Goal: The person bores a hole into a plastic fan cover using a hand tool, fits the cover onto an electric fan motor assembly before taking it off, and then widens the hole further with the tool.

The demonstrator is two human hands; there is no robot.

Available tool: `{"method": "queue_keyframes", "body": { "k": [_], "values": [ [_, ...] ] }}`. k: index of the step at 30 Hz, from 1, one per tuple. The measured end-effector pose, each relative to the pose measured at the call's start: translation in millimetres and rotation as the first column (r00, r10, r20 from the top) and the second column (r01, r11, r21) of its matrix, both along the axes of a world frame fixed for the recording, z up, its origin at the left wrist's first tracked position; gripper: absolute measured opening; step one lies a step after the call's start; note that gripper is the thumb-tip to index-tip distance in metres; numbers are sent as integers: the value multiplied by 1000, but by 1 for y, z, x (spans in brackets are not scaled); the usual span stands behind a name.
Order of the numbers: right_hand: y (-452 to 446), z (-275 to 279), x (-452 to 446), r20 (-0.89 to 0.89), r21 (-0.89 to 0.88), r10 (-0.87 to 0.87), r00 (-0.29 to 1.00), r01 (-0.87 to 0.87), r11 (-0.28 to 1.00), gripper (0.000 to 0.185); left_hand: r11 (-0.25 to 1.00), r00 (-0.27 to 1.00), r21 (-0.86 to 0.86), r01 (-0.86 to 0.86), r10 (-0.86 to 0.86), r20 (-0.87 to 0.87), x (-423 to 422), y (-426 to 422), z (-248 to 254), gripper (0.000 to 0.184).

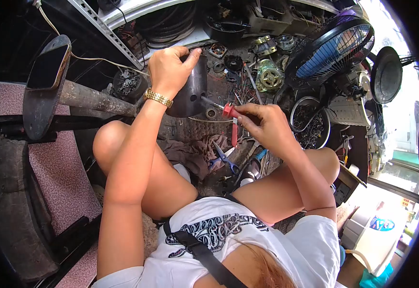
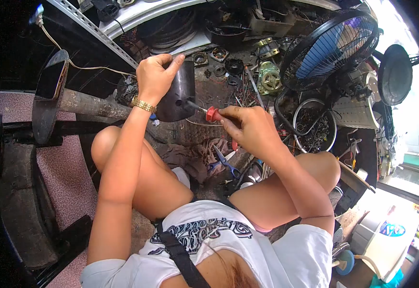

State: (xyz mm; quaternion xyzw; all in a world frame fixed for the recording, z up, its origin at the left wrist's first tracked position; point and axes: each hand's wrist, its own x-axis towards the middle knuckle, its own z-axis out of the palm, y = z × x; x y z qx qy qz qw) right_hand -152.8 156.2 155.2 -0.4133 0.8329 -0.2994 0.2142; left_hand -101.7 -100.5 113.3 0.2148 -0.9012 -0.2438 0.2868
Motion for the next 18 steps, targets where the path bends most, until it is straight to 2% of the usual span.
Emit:
{"method": "queue_keyframes", "body": {
  "k": [6, 8, 9, 11, 15, 17, 18],
  "values": [
    [-3, 0, 1, 36, -15, -37, 999, 37, 999, 21, 1000, 995, -3, -6, 5, -103, -2, -2, -1, 41],
    [-1, -1, 2, 40, -54, -9, 999, 11, 998, 21, 1000, 1000, 29, -7, 6, 18, 0, -3, 1, 41],
    [-1, -4, 2, 41, -53, -8, 999, 11, 999, 21, 1000, 1000, 30, -7, 7, 20, 0, -4, -2, 41],
    [0, -11, 0, -163, -47, 21, 986, -29, 998, 22, 1000, 1000, -23, -3, 2, -23, -2, -6, -6, 43],
    [-1, -11, -2, -213, -35, 29, 977, -37, 999, 22, 1000, 1000, 9, -7, 7, 2, -1, -6, -4, 43],
    [-1, -14, -3, -287, -74, 44, 957, -68, 995, 21, 999, 994, 39, -18, 13, 109, 0, -6, -1, 43],
    [-1, -13, -3, -286, -74, 45, 957, -69, 995, 21, 999, 994, 40, -19, 15, 110, 0, -7, -2, 43]
  ]
}}
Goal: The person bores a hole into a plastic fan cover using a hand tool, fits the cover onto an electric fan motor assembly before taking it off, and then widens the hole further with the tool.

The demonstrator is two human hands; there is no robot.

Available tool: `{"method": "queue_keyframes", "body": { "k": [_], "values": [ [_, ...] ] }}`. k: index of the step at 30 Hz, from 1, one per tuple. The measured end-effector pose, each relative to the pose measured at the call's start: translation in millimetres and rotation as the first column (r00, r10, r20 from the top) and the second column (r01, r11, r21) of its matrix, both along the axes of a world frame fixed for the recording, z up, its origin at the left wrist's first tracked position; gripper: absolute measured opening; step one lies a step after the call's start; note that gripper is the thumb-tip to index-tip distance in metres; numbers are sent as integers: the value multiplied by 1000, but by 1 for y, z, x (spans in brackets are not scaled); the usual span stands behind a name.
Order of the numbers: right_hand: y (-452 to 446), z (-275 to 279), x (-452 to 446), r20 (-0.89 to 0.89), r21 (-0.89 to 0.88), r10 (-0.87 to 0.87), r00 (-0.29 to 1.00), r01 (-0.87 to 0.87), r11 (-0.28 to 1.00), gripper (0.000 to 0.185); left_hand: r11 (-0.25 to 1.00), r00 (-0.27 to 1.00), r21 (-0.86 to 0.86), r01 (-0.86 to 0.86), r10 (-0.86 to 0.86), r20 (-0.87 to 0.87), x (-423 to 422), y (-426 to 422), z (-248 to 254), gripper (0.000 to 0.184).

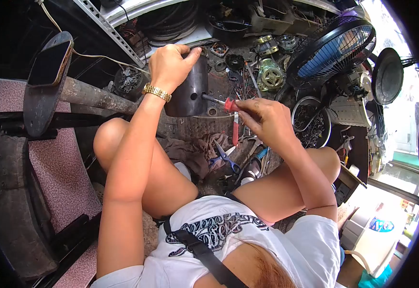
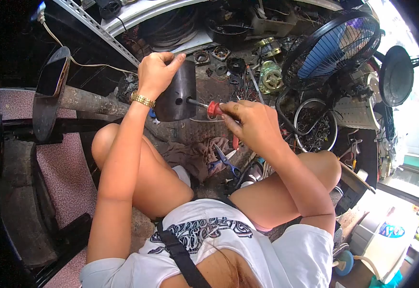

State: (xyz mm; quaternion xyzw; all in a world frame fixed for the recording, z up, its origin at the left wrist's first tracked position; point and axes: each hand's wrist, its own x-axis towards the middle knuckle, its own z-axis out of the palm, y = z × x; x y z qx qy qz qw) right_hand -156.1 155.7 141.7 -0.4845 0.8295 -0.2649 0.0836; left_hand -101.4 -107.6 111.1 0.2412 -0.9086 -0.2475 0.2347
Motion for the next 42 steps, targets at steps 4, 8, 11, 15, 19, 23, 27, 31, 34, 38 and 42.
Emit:
{"method": "queue_keyframes", "body": {
  "k": [4, 8, 11, 15, 19, 23, 27, 31, 34, 38, 42],
  "values": [
    [0, 3, 0, -32, 24, 9, 999, -9, 1000, 19, 1000, 1000, 21, 10, -11, 25, 0, -4, -2, 44],
    [0, 2, 0, -41, 5, 28, 999, -28, 1000, 19, 998, 996, 54, 23, -28, 81, 0, -6, -2, 46],
    [0, 2, 0, -33, 3, 29, 999, -29, 1000, 19, 997, 990, 75, 19, -30, 140, 0, -5, 1, 46],
    [-1, 2, 0, -55, 6, 46, 997, -46, 999, 18, 997, 985, 56, 52, -61, 160, 1, -2, 5, 47],
    [-2, 0, 1, -116, -29, 66, 991, -70, 997, 18, 995, 973, 77, 60, -76, 217, 1, -1, 8, 50],
    [-3, 2, 1, -140, -14, 71, 988, -74, 997, 18, 993, 963, 95, 69, -91, 254, 1, 0, 10, 51],
    [-3, 3, 2, -134, -42, 82, 988, -88, 995, 20, 991, 964, 110, 79, -104, 244, 1, -1, 5, 50],
    [-3, 5, 0, -133, -21, 94, 987, -97, 995, 19, 992, 970, 89, 87, -105, 218, 2, -2, 2, 50],
    [-1, 1, -2, -65, -31, 94, 993, -96, 995, 19, 991, 967, 116, 71, -97, 237, 4, -1, 11, 48],
    [1, 3, 1, -61, -12, 97, 993, -98, 995, 18, 994, 969, 71, 89, -103, 225, 5, -1, 8, 51],
    [2, 6, 4, -66, 13, 73, 995, -72, 997, 18, 994, 969, 33, 100, -105, 224, 5, -1, 5, 51]
  ]
}}
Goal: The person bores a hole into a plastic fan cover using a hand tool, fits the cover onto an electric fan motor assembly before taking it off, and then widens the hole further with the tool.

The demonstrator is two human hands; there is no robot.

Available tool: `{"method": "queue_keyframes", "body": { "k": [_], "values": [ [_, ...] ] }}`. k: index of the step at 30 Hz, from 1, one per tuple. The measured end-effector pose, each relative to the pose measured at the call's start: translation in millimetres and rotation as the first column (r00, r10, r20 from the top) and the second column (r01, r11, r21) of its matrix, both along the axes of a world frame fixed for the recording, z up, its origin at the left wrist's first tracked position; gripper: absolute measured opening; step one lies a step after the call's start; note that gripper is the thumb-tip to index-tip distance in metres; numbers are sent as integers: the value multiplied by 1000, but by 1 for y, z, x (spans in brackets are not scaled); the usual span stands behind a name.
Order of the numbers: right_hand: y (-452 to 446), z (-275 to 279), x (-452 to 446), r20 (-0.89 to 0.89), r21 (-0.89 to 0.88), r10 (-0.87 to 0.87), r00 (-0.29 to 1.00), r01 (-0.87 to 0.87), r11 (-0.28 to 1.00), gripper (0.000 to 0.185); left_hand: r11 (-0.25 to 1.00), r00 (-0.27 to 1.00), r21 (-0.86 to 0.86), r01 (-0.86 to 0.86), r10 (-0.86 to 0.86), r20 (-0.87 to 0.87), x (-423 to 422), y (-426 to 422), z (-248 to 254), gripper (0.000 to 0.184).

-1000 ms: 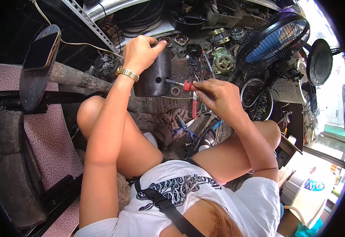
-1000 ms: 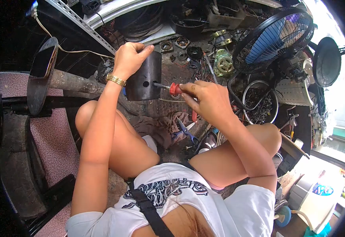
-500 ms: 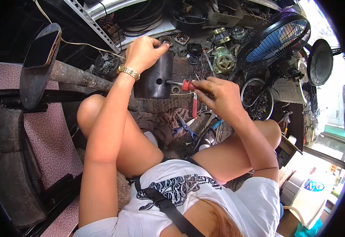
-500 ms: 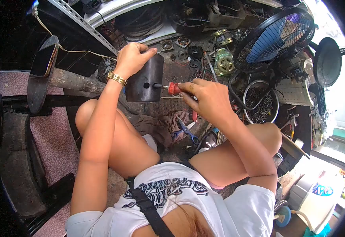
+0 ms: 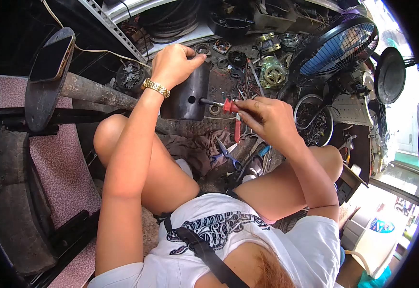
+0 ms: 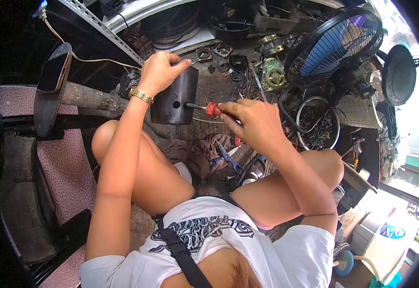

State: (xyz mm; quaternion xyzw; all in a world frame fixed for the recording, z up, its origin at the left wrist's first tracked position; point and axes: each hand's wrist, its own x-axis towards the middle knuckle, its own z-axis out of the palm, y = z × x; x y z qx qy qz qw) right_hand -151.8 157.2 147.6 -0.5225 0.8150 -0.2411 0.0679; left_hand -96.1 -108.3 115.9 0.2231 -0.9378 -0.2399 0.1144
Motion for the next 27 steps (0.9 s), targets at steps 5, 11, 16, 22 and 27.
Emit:
{"method": "queue_keyframes", "body": {
  "k": [5, 11, 16, 22, 27],
  "values": [
    [4, 0, 1, -4, -20, 12, 1000, -12, 1000, 19, 999, 1000, 33, 1, -2, 17, 0, -1, 2, 51],
    [1, 1, -3, -8, -10, 5, 1000, -5, 1000, 20, 1000, 1000, 15, 13, -14, 22, -2, 2, 2, 52],
    [3, 0, -3, 67, 14, -18, 998, 17, 1000, 21, 1000, 1000, 30, -7, 8, -12, -1, -1, 3, 53],
    [4, 2, 1, 146, 73, -35, 989, 25, 997, 22, 999, 999, 46, -26, 27, -30, 0, 2, 8, 51],
    [5, 2, 4, 198, 93, -47, 979, 29, 995, 19, 999, 988, -4, -44, 42, -148, 0, 7, 3, 45]
  ]
}}
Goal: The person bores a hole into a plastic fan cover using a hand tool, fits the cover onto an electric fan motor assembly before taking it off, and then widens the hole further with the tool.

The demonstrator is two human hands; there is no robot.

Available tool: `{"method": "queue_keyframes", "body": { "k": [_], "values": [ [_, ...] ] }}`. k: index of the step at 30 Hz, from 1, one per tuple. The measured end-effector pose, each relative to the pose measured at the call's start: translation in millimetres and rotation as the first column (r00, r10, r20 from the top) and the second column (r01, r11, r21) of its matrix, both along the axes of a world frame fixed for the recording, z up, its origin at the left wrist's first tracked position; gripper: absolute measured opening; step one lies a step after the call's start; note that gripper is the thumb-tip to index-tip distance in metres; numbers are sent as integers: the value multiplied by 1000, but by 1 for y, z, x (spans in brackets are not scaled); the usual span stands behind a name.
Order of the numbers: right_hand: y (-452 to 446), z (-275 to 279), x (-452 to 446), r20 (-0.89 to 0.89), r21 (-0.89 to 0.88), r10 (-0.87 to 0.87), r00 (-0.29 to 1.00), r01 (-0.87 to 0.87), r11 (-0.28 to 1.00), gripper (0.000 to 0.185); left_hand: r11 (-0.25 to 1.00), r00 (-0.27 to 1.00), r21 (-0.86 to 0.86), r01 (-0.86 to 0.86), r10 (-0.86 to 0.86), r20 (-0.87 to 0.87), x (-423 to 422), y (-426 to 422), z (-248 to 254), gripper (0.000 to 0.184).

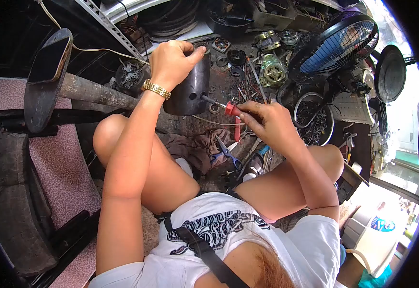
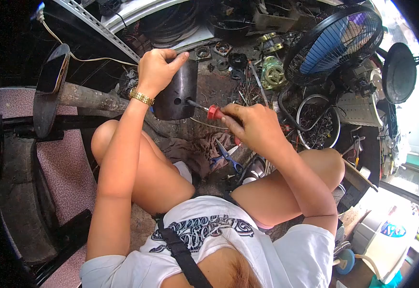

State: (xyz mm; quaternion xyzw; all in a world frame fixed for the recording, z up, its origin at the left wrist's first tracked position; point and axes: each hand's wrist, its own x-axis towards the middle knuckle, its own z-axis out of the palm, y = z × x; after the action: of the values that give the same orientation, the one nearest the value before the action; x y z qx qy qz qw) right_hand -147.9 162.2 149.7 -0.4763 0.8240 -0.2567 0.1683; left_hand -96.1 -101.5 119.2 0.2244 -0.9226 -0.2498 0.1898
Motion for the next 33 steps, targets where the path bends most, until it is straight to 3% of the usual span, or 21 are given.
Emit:
{"method": "queue_keyframes", "body": {
  "k": [2, 6, 9, 17, 21, 23, 26, 29, 33],
  "values": [
    [-1, 5, 2, 78, 38, -35, 996, 32, 999, 19, 1000, 997, -14, -16, 14, -78, -1, 1, -3, 44],
    [0, 1, 3, 51, 2, -27, 998, 27, 1000, 19, 999, 997, -32, -20, 18, -70, -1, 1, -3, 43],
    [0, 1, 2, 69, 10, -39, 997, 38, 999, 22, 997, 983, -72, -12, -1, -182, -1, 3, -3, 41],
    [-1, -10, 2, 462, 28, -181, 868, 190, 981, 17, 985, 912, -170, -7, -64, -406, 0, 8, 1, 42],
    [-4, -2, 6, 384, 47, -187, 904, 183, 982, 18, 974, 924, -226, -12, -75, -375, 0, 7, 3, 42],
    [-4, 1, 7, 294, 68, -202, 934, 191, 979, 18, 991, 926, -133, -11, -40, -375, -1, 6, 4, 44],
    [-6, 4, 7, 246, 81, -203, 948, 189, 979, 17, 990, 931, -133, -41, -11, -366, 0, 5, 6, 45],
    [-3, -12, 6, 270, -28, -160, 950, 173, 984, 18, 990, 914, -131, -45, -12, -405, 0, 5, 7, 46],
    [-4, -5, 9, 311, -14, -172, 935, 185, 983, 16, 989, 890, -144, -28, -40, -454, 2, 4, 7, 45]
  ]
}}
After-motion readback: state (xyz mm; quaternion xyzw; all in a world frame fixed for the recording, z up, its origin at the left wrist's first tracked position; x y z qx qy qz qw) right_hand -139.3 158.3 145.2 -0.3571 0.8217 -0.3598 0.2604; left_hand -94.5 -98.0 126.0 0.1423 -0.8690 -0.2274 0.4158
